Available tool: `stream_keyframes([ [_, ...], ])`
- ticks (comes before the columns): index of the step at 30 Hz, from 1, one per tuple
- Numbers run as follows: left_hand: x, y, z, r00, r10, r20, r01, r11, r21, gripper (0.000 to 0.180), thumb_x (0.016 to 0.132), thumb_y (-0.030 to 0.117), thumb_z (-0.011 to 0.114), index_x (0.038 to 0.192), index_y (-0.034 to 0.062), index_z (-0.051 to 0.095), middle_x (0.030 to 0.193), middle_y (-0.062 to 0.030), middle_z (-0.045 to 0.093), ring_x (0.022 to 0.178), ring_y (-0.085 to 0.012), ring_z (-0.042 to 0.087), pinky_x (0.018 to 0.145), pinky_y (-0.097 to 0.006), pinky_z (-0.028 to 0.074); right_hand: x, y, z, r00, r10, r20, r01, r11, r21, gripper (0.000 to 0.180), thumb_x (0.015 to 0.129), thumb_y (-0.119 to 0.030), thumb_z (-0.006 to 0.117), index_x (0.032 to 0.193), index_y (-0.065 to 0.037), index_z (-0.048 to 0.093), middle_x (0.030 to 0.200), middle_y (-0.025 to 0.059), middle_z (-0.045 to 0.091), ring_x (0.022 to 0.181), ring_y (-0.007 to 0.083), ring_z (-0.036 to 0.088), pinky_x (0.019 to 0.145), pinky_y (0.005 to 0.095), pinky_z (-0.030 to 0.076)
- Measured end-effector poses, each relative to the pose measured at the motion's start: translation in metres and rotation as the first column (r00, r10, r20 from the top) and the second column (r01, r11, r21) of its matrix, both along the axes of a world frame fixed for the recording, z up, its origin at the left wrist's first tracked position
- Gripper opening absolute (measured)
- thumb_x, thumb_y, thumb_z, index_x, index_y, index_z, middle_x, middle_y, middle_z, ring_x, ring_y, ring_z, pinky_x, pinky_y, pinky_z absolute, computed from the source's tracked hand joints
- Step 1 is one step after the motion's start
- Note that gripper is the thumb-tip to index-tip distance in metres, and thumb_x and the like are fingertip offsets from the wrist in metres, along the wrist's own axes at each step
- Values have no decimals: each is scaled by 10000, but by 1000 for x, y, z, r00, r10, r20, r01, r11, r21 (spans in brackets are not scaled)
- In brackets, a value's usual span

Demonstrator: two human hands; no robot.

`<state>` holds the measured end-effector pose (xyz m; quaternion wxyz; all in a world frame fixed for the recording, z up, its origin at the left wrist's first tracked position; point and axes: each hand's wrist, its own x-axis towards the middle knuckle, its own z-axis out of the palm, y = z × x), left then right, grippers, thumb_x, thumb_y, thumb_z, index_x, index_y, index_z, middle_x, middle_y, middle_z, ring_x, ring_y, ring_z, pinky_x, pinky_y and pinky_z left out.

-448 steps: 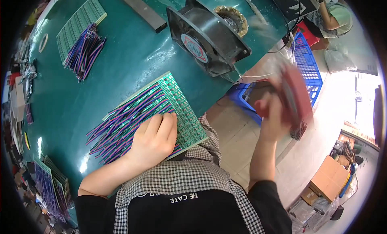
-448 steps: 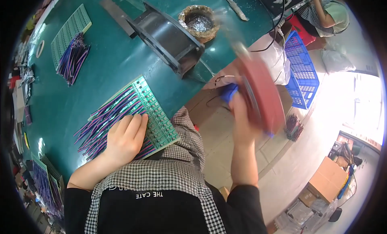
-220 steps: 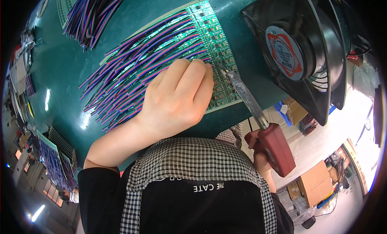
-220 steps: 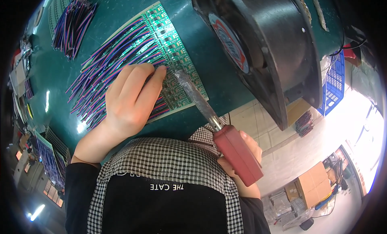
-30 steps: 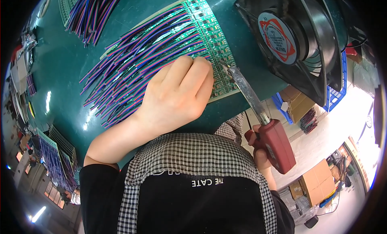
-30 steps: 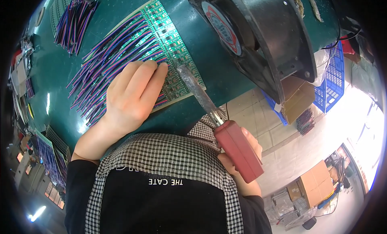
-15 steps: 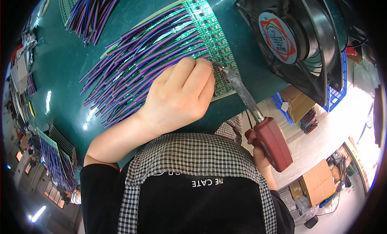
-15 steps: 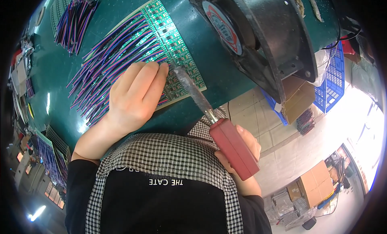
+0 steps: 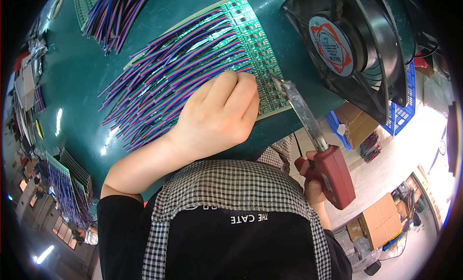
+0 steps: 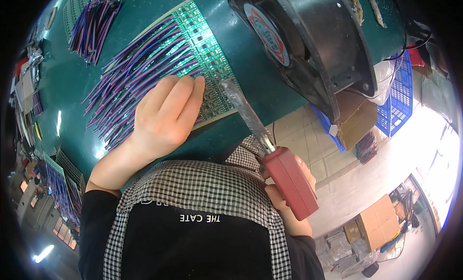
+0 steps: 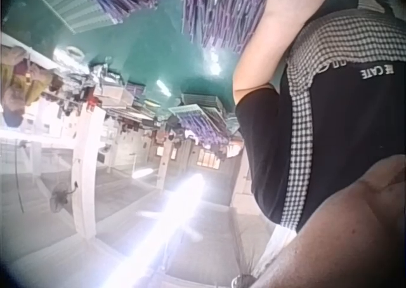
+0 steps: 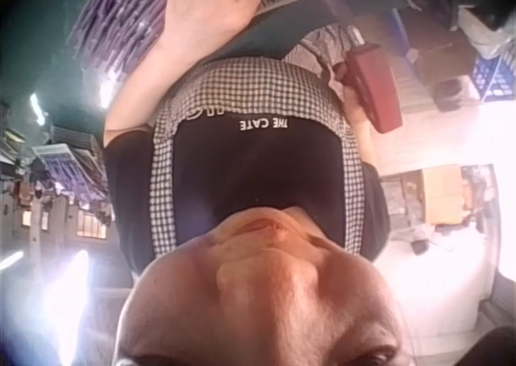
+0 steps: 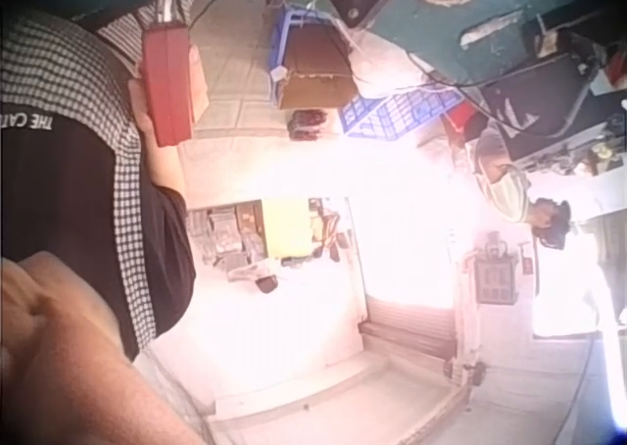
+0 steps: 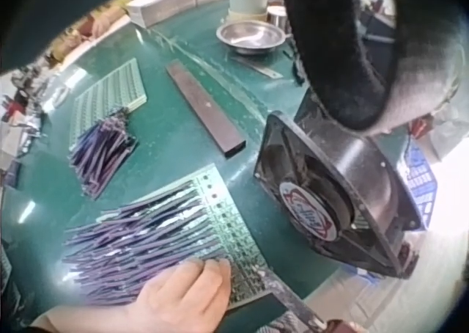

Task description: The person repeatedly picks up ribbon cables from a stack, aligns them onto a circuit board panel, and solders the wire ends to the board using a soldering iron.

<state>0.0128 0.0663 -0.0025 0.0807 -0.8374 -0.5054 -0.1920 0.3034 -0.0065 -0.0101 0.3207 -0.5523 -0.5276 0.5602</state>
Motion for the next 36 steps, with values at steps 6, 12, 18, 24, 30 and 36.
stream_keyframes([
  [6, 3, -4, 3, 1000, 12, -8, -13, 998, -69, 200, 655, 92, 637, 812, -32, 637, 862, -80, 566, 754, -189, 566, 567, -252, 461, -15, 2, 3, 991, -119, -58, 115, 991, -66, 830, 755, -665, 702, 1174, 33, 537, 886, 72, 639, 746, 156, 607, 707, 292, 485],
  [12, 7, -3, -4, 999, 41, -4, -41, 997, 59, 154, 646, 135, 614, 697, -10, 621, 801, -80, 527, 758, -200, 533, 576, -257, 440, -16, 3, 4, 994, -81, -66, 81, 997, -2, 818, 787, -663, 669, 1200, 31, 533, 1012, 89, 588, 735, 147, 554, 674, 289, 452],
  [18, 4, -5, 7, 997, 55, 61, -50, 996, -78, 173, 647, 105, 634, 786, 1, 645, 812, -63, 534, 761, -201, 555, 596, -279, 457, -15, -1, -5, 987, -119, -112, 125, 991, 49, 760, 805, -582, 699, 1234, 16, 512, 1101, 109, 597, 700, 140, 548, 640, 279, 448],
  [24, -91, 45, 46, 854, 508, 112, -513, 859, 9, 128, 783, 92, 672, 893, 29, 655, 840, -99, 634, 745, -248, 618, 665, -363, 504, -7, -6, -5, 986, -103, -132, 106, 994, 15, 805, 812, -606, 685, 1279, 19, 485, 1133, 115, 591, 808, 143, 576, 689, 294, 473],
  [30, -153, 70, 26, 698, 663, 270, -630, 748, -210, 185, 799, 98, 734, 951, 3, 689, 814, -86, 684, 711, -160, 624, 686, -292, 502, -11, -3, -5, 987, -116, -109, 117, 993, 2, 798, 806, -606, 691, 1265, 16, 492, 1127, 120, 595, 809, 149, 586, 670, 295, 493],
  [36, -167, 68, 33, 527, 663, 531, -439, 748, -498, 177, 836, 108, 748, 972, -5, 743, 815, -12, 701, 744, -43, 592, 648, -197, 451, -11, 1, -1, 987, -79, -138, 82, 997, 16, 762, 810, -607, 685, 1215, 21, 534, 1081, 112, 601, 794, 147, 586, 700, 299, 494],
])
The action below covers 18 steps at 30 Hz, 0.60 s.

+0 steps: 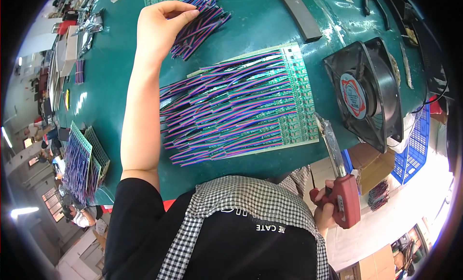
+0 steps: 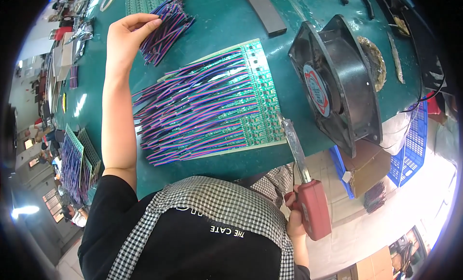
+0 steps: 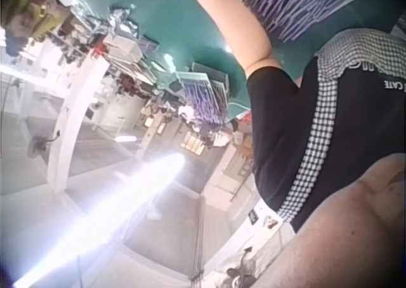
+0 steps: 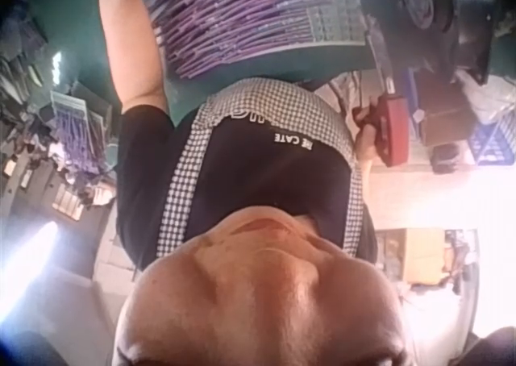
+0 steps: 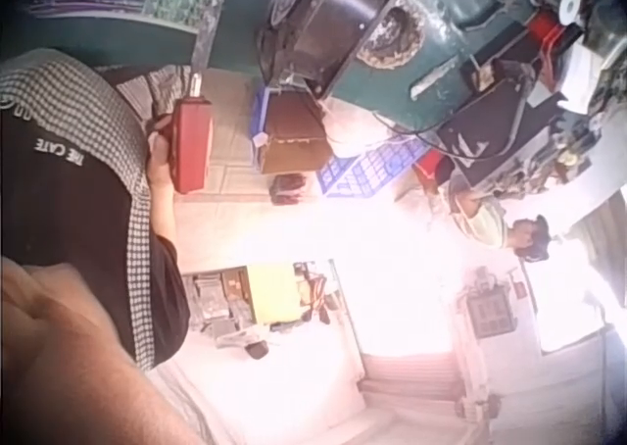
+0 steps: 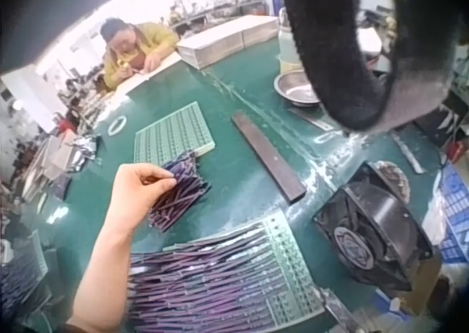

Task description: The person repeatedly picks up ribbon cables from a stack, aligns them onto a circuit board panel, and solders the wire ends to the board using a soldering iron.

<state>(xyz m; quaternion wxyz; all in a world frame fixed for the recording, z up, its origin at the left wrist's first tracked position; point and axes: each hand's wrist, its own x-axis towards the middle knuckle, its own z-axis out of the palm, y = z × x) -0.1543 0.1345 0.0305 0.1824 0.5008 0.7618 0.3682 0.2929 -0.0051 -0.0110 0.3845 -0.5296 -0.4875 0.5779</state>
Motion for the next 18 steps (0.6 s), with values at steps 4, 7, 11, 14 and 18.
stream_keyframes([
  [4, -4, -6, 2, 996, -3, 92, 1, 1000, 22, 165, 865, 120, 721, 976, -1, 733, 849, -28, 710, 769, -51, 600, 669, -179, 438, -3, 2, 6, 1000, 14, 2, -14, 999, -37, 779, 814, -615, 674, 1222, 34, 535, 1008, 78, 607, 774, 145, 571, 717, 301, 479],
  [7, -2, -6, 5, 968, -10, 250, -9, 997, 74, 132, 882, 94, 682, 963, -5, 714, 832, -23, 706, 755, -57, 618, 681, -202, 465, -10, 1, 9, 997, -54, 57, 56, 998, -41, 787, 815, -621, 668, 1226, 38, 539, 906, 52, 599, 762, 141, 559, 689, 295, 460],
  [11, 62, -18, 27, 936, -158, 315, 129, 986, 109, 141, 900, 94, 657, 996, -7, 671, 851, 2, 682, 725, -57, 582, 668, -210, 452, -9, 0, 3, 989, -103, 102, 105, 994, -20, 788, 814, -626, 667, 1219, 39, 547, 868, 46, 599, 773, 141, 564, 691, 292, 456],
  [14, 143, -42, 37, 928, -309, 206, 331, 940, -82, 201, 832, 51, 660, 1028, 47, 615, 788, -82, 618, 671, -167, 584, 622, -302, 481, -5, 2, 9, 999, -40, 31, 42, 997, -66, 755, 815, -603, 683, 1199, 35, 554, 893, 56, 620, 792, 147, 589, 722, 292, 470],
  [18, 159, -59, -7, 790, -559, -253, 580, 815, 13, 249, 782, -21, 683, 1026, 31, 669, 828, -84, 592, 717, -191, 604, 659, -282, 511, -8, 6, 6, 999, -8, 48, 8, 1000, -4, 726, 806, -573, 708, 1150, 49, 560, 841, 66, 620, 757, 152, 598, 705, 291, 473],
])
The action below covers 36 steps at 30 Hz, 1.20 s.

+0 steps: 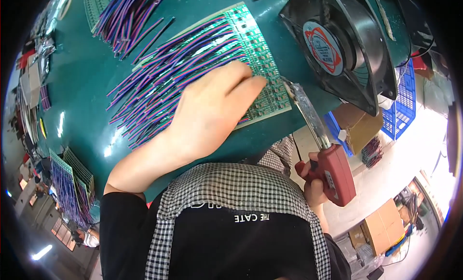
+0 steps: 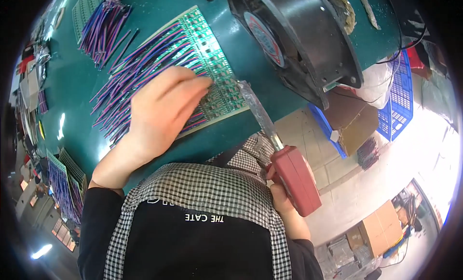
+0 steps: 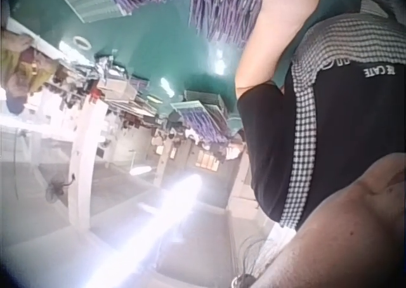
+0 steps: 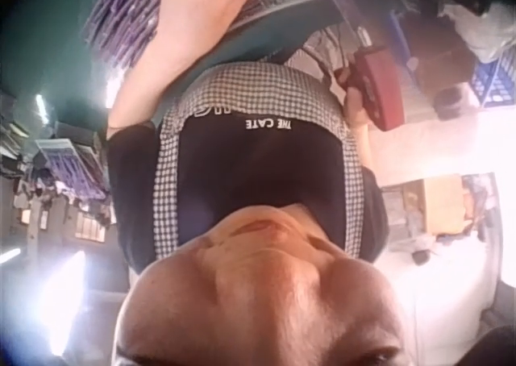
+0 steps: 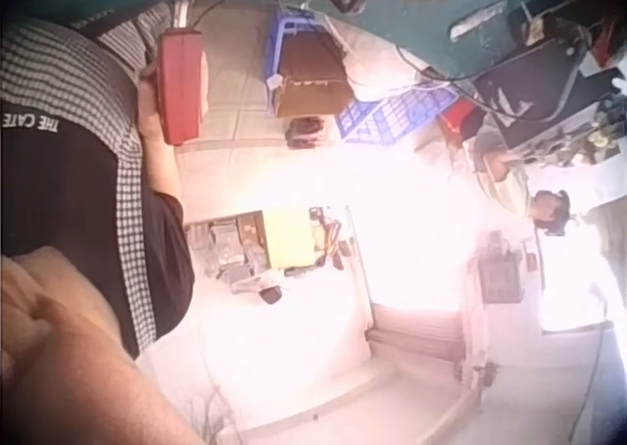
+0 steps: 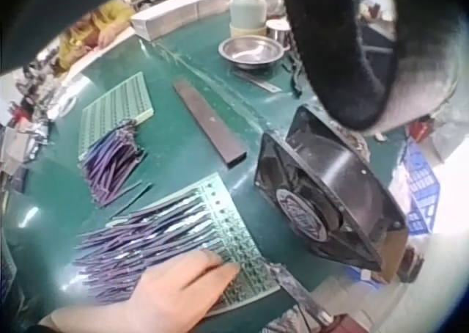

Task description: The person repeatedly picks up ribbon cables from a stack, aligns them onto a circuit board panel, and solders the wire ends to the board using a soldering iron.

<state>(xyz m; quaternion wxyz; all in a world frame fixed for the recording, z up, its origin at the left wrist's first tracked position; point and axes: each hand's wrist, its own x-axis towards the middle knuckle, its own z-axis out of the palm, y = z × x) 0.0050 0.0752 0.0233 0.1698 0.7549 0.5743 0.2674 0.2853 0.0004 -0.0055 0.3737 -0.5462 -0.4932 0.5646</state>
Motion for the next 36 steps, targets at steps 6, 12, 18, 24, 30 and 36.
stream_keyframes([
  [6, 5, -5, -28, 965, -77, -251, 166, 920, 354, 214, 695, 40, 662, 887, -55, 663, 884, -73, 556, 760, -179, 565, 567, -263, 487, 0, 1, 2, 1000, -10, -28, 10, 1000, 7, 742, 784, -536, 749, 1131, 88, 548, 790, 68, 623, 689, 150, 599, 661, 267, 480],
  [12, 7, -9, -29, 958, -43, -283, 151, 916, 373, 205, 701, 40, 669, 883, -54, 665, 879, -69, 565, 777, -184, 585, 578, -243, 486, 2, 0, 3, 999, -44, 4, 44, 999, -21, 720, 773, -527, 764, 1125, 69, 563, 805, 53, 641, 709, 144, 618, 671, 270, 486],
  [18, 10, -14, -26, 968, -47, -248, 115, 956, 268, 334, 615, 41, 674, 935, -54, 687, 898, -122, 584, 756, -254, 611, 614, -326, 530, 18, -5, -5, 993, 79, 87, -77, 997, -15, 692, 781, -527, 759, 1166, 12, 556, 852, 60, 669, 724, 166, 648, 716, 279, 507],
  [24, 6, -9, -31, 964, -36, -264, 132, 926, 354, 222, 658, 42, 656, 863, -43, 654, 884, -82, 560, 771, -184, 591, 543, -242, 504, 26, -10, -16, 980, 173, 102, -183, 978, 104, 768, 814, -478, 746, 1357, -36, 432, 901, 92, 683, 729, 203, 678, 695, 308, 528],
  [30, 6, -10, -32, 968, -44, -249, 130, 931, 340, 232, 657, 35, 654, 874, -48, 652, 885, -91, 558, 774, -193, 594, 552, -247, 511, 36, -13, -22, 933, 249, 259, -298, 940, 169, 797, 810, -483, 743, 1386, -47, 407, 866, 102, 688, 714, 230, 692, 667, 321, 536],
  [36, 11, -13, -28, 982, -22, -188, 74, 959, 274, 326, 619, 11, 679, 935, -69, 681, 896, -133, 562, 751, -250, 593, 626, -327, 512, 39, -16, -26, 929, 248, 275, -306, 933, 189, 802, 804, -496, 740, 1373, -36, 413, 853, 109, 689, 694, 236, 691, 644, 333, 540],
])
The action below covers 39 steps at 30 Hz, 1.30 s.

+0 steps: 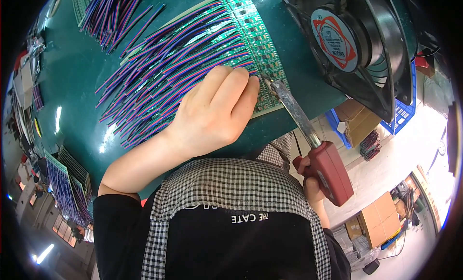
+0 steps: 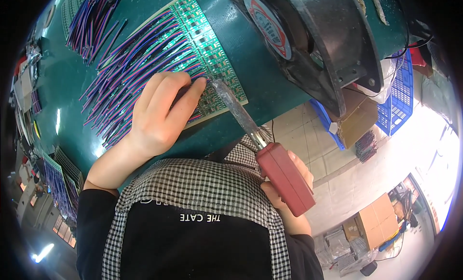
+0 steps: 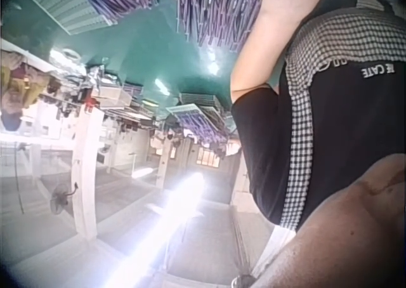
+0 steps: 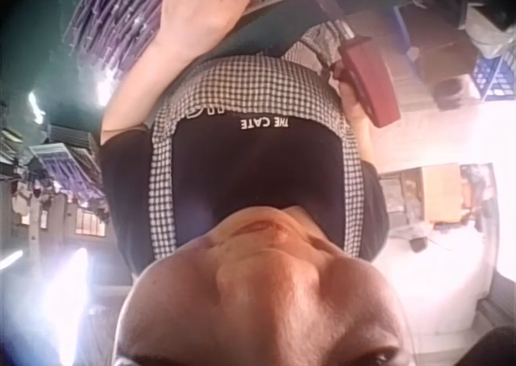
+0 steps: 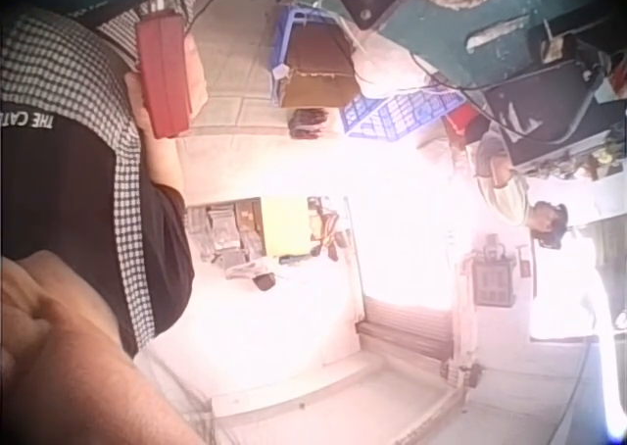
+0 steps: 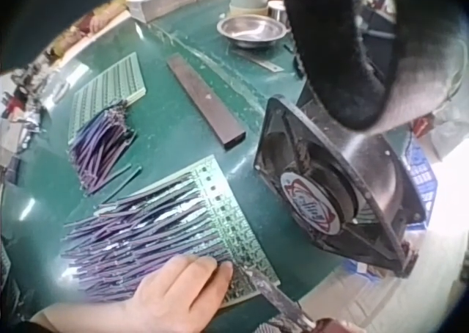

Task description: The person repeatedly picks up ribbon cables from a stack, aligns them onto a circuit board panel, and solders the wire ends to the board using a soldering iron.

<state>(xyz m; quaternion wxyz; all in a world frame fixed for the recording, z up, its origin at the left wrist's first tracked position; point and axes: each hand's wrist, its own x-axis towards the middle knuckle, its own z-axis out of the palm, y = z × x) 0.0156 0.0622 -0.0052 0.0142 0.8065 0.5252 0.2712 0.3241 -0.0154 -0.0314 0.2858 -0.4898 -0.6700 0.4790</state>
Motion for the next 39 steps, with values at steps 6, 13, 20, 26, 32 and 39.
stream_keyframes([
  [6, -1, 0, 1, 1000, 2, -25, -2, 1000, -10, 317, 623, 19, 675, 929, -64, 681, 898, -133, 560, 746, -249, 589, 618, -322, 511, 7, -1, -1, 978, 64, 197, -81, 993, 82, 836, 768, -488, 775, 1365, -19, 426, 902, 134, 688, 734, 282, 687, 649, 354, 536],
  [13, -4, 3, -4, 994, -20, -104, 28, 996, 80, 228, 652, 42, 644, 869, -30, 645, 884, -83, 549, 777, -180, 584, 547, -233, 503, 7, -3, 4, 996, -20, 93, 18, 999, 28, 842, 753, -500, 779, 1338, 12, 455, 922, 160, 675, 744, 314, 673, 673, 380, 531],
  [20, -5, 4, -5, 995, -15, -94, 23, 996, 88, 237, 652, 42, 640, 877, -30, 646, 882, -83, 548, 776, -184, 585, 554, -236, 506, 14, -13, -6, 986, -37, 160, 22, 996, 91, 781, 736, -479, 796, 1287, 2, 521, 948, 149, 673, 773, 315, 670, 682, 386, 531],
  [26, 0, -1, 0, 999, 9, -33, -10, 1000, -17, 317, 624, 21, 670, 929, -62, 679, 898, -130, 561, 749, -251, 590, 622, -323, 514, -2, 4, 16, 963, -1, 271, -31, 993, 112, 765, 678, -376, 861, 1263, -8, 534, 934, 145, 671, 781, 309, 677, 675, 383, 529],
  [32, -4, 5, -5, 995, -19, -101, 29, 995, 99, 227, 656, 39, 637, 870, -37, 638, 875, -82, 543, 764, -183, 578, 550, -238, 500, -9, 17, 25, 993, 76, 89, -91, 980, 179, 837, 668, -316, 874, 1339, -41, 457, 904, 120, 680, 758, 310, 679, 683, 392, 533],
  [39, -4, 4, -3, 996, -21, -92, 29, 995, 91, 224, 657, 41, 637, 868, -35, 638, 863, -74, 536, 749, -174, 567, 533, -238, 481, 10, -2, 10, 980, 9, 201, -27, 996, 89, 855, 646, -356, 881, 1323, -31, 473, 911, 152, 677, 781, 331, 683, 711, 397, 536],
])
